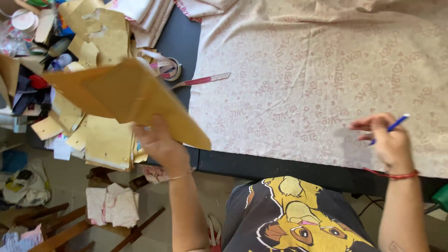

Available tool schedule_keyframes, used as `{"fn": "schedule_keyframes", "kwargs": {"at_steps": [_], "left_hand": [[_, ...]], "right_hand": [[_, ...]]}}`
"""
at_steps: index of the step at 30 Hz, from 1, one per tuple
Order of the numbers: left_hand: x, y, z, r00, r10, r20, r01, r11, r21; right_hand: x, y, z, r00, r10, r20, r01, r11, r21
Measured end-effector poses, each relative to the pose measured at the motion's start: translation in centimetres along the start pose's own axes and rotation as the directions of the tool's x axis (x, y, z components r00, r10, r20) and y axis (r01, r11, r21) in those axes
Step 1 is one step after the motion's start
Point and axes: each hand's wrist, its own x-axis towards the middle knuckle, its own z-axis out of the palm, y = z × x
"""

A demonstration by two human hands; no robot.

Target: Tracing patterns onto fabric and cutting them out using an electric rotary cutter

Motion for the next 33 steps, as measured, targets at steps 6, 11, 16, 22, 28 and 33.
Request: {"fn": "schedule_keyframes", "kwargs": {"at_steps": [6,11,16,22,28,33], "left_hand": [[-3.3,-1.5,5.3,0.711,-0.093,0.697,0.411,0.859,-0.305],[-1.7,-2.8,6.1,0.735,-0.184,0.652,0.438,0.864,-0.25],[-0.8,-5.1,5.7,0.683,-0.272,0.677,0.457,0.883,-0.106],[-0.1,-7.7,4.3,0.626,-0.356,0.694,0.487,0.874,0.01],[2.8,-8.2,1.5,0.821,-0.255,0.51,0.164,0.962,0.218],[7.5,-5.5,-1.3,0.789,0.224,0.572,-0.132,0.971,-0.198]], "right_hand": [[0.8,-6.6,7.6,0.995,0.012,0.096,-0.007,0.998,-0.055],[2.2,-1.9,6.1,0.994,-0.055,-0.093,0.091,0.893,0.44],[2.1,-4.2,5.3,0.989,-0.055,-0.14,0.116,0.874,0.472],[5.7,-4.1,8.4,0.925,0.102,-0.366,0.033,0.938,0.345],[6.7,-5.2,12.6,0.861,-0.259,-0.438,0.073,0.914,-0.398],[5.3,-9.1,16.4,0.962,-0.233,-0.14,0.183,0.937,-0.299]]}}
